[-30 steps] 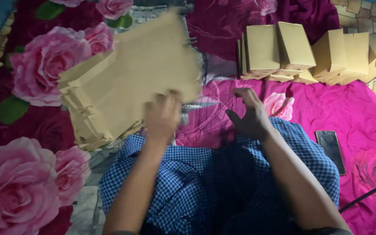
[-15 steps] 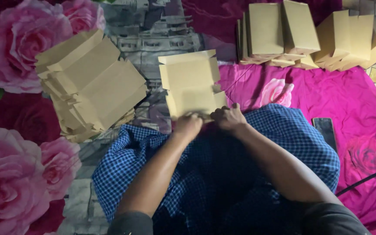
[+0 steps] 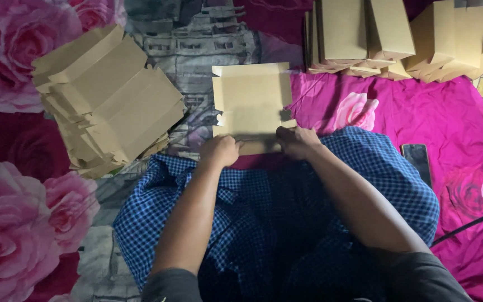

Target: Folding flat cardboard templates into small assembled boxes

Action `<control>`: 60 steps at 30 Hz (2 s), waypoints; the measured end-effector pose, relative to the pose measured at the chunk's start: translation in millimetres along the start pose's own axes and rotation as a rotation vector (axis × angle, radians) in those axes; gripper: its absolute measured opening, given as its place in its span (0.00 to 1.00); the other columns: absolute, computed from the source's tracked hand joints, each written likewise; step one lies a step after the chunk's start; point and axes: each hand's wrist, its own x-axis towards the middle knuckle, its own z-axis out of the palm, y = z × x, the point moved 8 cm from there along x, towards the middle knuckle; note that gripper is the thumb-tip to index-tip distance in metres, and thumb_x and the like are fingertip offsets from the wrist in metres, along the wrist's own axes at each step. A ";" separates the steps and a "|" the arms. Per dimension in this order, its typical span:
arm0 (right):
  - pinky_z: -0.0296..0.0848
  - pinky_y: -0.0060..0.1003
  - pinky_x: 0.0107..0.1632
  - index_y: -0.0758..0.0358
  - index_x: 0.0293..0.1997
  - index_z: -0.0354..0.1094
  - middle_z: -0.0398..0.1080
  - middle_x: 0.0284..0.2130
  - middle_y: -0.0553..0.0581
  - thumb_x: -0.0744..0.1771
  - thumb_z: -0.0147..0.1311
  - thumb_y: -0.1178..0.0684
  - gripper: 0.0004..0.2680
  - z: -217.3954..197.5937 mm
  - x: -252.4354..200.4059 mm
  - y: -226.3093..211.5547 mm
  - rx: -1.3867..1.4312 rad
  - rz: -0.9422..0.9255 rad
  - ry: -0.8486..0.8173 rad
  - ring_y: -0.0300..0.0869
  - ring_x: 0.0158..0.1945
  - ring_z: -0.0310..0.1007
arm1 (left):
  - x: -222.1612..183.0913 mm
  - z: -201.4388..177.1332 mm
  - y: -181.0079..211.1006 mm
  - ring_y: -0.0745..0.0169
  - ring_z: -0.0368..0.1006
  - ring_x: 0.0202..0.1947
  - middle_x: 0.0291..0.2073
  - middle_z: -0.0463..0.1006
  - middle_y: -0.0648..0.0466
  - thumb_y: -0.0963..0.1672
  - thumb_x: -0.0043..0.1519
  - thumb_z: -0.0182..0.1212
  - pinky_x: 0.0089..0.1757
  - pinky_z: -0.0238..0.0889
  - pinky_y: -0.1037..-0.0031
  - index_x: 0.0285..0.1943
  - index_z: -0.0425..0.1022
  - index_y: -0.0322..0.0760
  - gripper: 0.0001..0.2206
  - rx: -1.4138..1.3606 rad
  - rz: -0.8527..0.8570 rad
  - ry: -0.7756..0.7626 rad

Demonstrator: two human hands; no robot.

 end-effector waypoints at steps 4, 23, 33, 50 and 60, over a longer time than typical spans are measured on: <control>0.72 0.61 0.49 0.40 0.58 0.70 0.74 0.48 0.48 0.64 0.51 0.36 0.18 2.8 14.2 -30.7 -0.329 -0.222 0.213 0.49 0.53 0.75 | 18.7 11.8 7.8 0.36 0.71 0.60 0.54 0.77 0.37 0.51 0.69 0.49 0.50 0.70 0.42 0.56 0.77 0.33 0.20 0.115 0.066 0.236; 0.65 0.61 0.42 0.36 0.56 0.72 0.56 0.62 0.44 0.66 0.51 0.39 0.13 43.3 38.1 -16.3 -0.455 -0.157 0.225 0.53 0.63 0.55 | 60.6 41.1 -13.2 0.49 0.64 0.63 0.54 0.73 0.57 0.46 0.63 0.57 0.53 0.60 0.33 0.48 0.78 0.56 0.07 0.156 0.138 0.239; 0.66 0.56 0.45 0.35 0.57 0.71 0.60 0.59 0.40 0.65 0.51 0.38 0.14 37.2 31.1 20.2 -0.360 -0.057 0.260 0.45 0.58 0.58 | 49.5 39.0 -27.6 0.57 0.61 0.66 0.56 0.72 0.62 0.44 0.63 0.52 0.59 0.58 0.40 0.52 0.76 0.60 0.12 0.280 0.106 0.202; 0.73 0.47 0.47 0.60 0.38 0.78 0.81 0.33 0.58 0.64 0.58 0.51 0.07 -157.8 -168.5 109.4 0.525 -0.224 0.152 0.51 0.44 0.80 | 35.5 56.1 19.3 0.47 0.72 0.56 0.50 0.72 0.50 0.43 0.58 0.65 0.54 0.68 0.51 0.62 0.69 0.46 0.22 0.560 0.382 0.289; 0.71 0.56 0.47 0.64 0.55 0.63 0.74 0.46 0.78 0.67 0.52 0.45 0.16 76.6 -185.4 349.0 0.452 0.529 0.274 0.68 0.49 0.76 | 29.4 49.2 29.8 0.45 0.76 0.50 0.50 0.74 0.49 0.43 0.52 0.71 0.46 0.70 0.53 0.57 0.69 0.47 0.24 0.572 0.306 0.346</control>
